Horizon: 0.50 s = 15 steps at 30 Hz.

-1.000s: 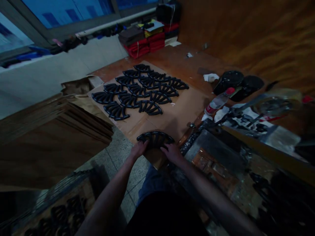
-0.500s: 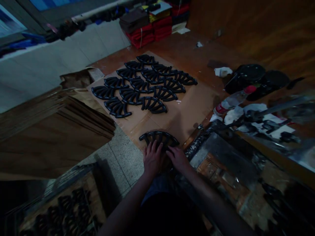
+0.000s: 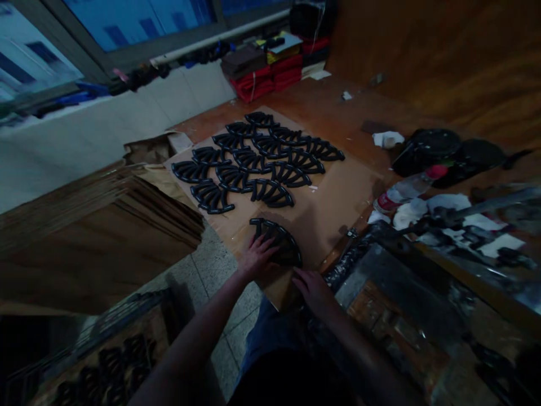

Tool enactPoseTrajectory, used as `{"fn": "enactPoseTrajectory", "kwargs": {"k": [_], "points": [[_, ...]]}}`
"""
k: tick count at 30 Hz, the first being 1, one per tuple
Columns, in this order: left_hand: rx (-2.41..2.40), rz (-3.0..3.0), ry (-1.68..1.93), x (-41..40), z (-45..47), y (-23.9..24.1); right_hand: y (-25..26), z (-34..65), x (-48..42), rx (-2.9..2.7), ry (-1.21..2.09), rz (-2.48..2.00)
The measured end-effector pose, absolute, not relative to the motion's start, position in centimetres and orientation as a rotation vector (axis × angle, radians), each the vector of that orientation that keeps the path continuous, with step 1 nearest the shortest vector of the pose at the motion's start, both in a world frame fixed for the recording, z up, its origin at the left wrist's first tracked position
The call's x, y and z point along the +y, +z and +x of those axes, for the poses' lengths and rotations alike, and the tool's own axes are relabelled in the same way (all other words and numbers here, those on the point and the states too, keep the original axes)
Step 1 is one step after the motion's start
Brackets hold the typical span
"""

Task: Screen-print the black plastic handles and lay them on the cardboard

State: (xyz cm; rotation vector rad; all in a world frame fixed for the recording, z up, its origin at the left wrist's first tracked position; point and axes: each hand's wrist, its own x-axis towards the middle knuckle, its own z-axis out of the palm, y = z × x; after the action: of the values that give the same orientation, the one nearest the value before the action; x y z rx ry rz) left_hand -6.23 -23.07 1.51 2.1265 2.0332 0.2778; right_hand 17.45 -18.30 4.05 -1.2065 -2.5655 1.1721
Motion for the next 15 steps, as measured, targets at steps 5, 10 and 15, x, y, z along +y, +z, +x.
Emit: {"fn": "enactPoseTrajectory", "kwargs": {"k": [5,10,15], "points": [[1.978,2.099,0.087,-19.8,-15.8,3.3,5.3,18.7,-18.7,-2.497,1.156,-1.180],[2.005,1.954,0.011,-18.4,-20.3,3.4,6.9,21.3,-19.4,-2.399,1.138,-1.273],[2.069,2.032,0.327,-20.3,-20.0,1.3,9.7,26.1,-21.2,-2.239,1.020,-1.434]]}}
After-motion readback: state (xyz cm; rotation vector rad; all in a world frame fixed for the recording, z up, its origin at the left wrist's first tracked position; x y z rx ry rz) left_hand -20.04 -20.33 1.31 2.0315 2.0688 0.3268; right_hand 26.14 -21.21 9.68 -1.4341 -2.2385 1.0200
